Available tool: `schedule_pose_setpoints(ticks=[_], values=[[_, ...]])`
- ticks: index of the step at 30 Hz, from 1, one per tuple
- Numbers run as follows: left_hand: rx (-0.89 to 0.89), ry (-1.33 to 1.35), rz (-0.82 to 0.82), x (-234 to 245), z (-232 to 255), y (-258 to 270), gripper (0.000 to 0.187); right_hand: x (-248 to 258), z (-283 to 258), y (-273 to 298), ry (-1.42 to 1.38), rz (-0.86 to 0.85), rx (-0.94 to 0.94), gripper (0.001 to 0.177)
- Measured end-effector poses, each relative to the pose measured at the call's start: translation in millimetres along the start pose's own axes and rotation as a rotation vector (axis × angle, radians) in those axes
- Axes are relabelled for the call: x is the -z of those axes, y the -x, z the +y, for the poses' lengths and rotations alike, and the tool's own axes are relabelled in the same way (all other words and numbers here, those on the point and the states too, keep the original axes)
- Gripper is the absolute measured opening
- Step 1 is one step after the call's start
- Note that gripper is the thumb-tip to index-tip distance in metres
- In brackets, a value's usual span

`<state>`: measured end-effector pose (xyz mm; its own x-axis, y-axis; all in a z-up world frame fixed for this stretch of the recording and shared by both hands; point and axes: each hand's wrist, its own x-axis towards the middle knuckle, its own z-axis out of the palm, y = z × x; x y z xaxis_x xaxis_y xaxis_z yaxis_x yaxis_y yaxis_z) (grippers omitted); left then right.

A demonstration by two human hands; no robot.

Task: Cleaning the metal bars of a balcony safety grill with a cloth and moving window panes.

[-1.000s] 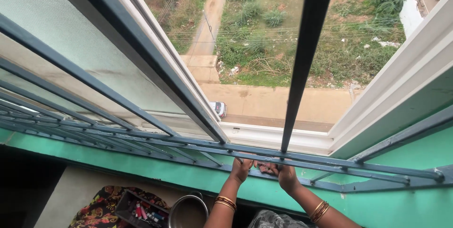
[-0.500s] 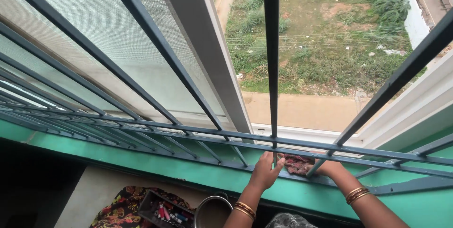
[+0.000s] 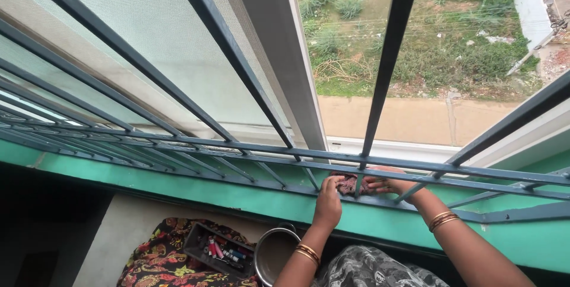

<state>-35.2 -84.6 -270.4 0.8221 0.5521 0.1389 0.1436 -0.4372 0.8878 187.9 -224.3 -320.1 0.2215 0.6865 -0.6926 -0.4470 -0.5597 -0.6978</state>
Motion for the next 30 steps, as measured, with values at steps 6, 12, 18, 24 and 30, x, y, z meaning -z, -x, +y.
schedule_pose_setpoints(ticks=[6, 12, 18, 24, 30], values=[[-0.398, -0.413, -0.158, -20.6, -27.3, -30.2, 0.048, 15.5, 48.5, 32.2, -0.147, 0.123, 0.526, 0.051], [-0.43, -0.934, -0.33, -46.8, -74.5, -38.2, 0.039, 25.2, 83.3, -3.1, -0.169, 0.172, 0.726, 0.064], [-0.068, -1.885, -0.723, -46.7, -64.3, -62.0, 0.053, 18.9, 76.3, 2.9, -0.156, 0.105, 0.728, 0.067], [0.182, -1.514, -0.511, -81.1, -96.2, -68.3, 0.048, 11.5, 69.8, 8.3, -0.136, 0.081, 0.736, 0.079], [0.008, -1.399, -0.403, -82.3, -115.6, -33.7, 0.049, 3.6, 60.0, 12.7, -0.126, 0.086, 0.749, 0.076]])
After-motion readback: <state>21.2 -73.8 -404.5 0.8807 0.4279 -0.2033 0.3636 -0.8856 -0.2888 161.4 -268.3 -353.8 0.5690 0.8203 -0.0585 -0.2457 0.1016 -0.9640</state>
